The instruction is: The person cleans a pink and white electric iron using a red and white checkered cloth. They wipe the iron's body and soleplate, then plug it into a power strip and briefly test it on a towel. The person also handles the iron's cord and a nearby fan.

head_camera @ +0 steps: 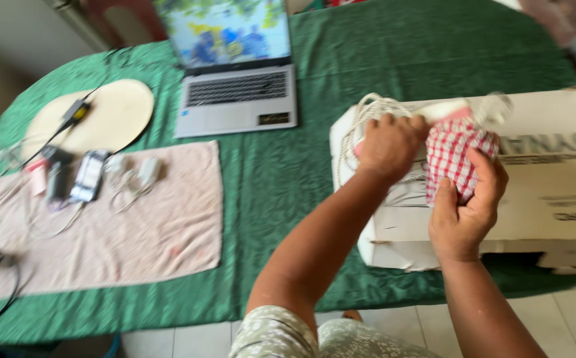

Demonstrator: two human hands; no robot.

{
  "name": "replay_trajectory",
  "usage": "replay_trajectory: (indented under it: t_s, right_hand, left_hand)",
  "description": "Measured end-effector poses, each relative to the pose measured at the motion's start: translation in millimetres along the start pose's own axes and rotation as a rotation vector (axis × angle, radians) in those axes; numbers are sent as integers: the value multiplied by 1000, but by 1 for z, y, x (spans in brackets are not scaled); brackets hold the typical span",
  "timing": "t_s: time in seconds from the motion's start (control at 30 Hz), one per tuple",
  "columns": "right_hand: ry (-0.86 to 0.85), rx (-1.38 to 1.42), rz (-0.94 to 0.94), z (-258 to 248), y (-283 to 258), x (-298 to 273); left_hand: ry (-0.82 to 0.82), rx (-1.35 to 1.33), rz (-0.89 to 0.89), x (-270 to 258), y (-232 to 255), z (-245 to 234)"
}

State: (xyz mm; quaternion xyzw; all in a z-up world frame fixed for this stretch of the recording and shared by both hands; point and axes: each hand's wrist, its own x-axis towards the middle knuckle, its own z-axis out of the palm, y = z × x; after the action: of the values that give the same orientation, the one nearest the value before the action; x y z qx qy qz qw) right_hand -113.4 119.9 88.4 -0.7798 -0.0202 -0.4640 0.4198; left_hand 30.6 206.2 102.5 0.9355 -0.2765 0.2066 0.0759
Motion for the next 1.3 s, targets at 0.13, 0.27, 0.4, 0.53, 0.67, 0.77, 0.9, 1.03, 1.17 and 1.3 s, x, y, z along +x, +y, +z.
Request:
replay_trajectory:
  t_s: [0.13, 0.27, 0.4, 0.53, 0.67, 0.77, 0.9, 1.03, 1.17, 1.3]
  right_hand:
    - [-96, 151, -27, 50, -53, -7]
    - [-206, 301, -2, 108, -104, -20]
    - [-281, 438, 75, 174, -147, -41]
    - [-329, 458, 117, 233, -180, -69]
    - [-355, 446, 197, 281, -205, -98]
    - [-378, 370, 181, 307, -221, -121]
    - [-457, 336, 111, 325, -239, -143]
    - [-523, 385, -22, 340, -258, -158]
    - [-553, 234, -276, 361, -269, -167]
    - [-507, 174, -333, 379, -263, -154]
  left_hand:
    - [-83, -77, -228, -40, -97, -50]
    - [-180, -138, -426, -98, -188, -106]
    - [-224, -155, -553, -169, -271, -151]
    - [-256, -267, -740, -233, -335, -177]
    - [-230, -396, -828, -291, -388, -185]
    - [-189, -515, -890, -319, -417, -178]
    - [-79, -790, -1020, -341, -436, -159]
    - [101, -787, -1070, -346, -431, -135]
    - [154, -755, -990, -352, -414, -122]
    - [223, -889, -1013, -350, -402, -125]
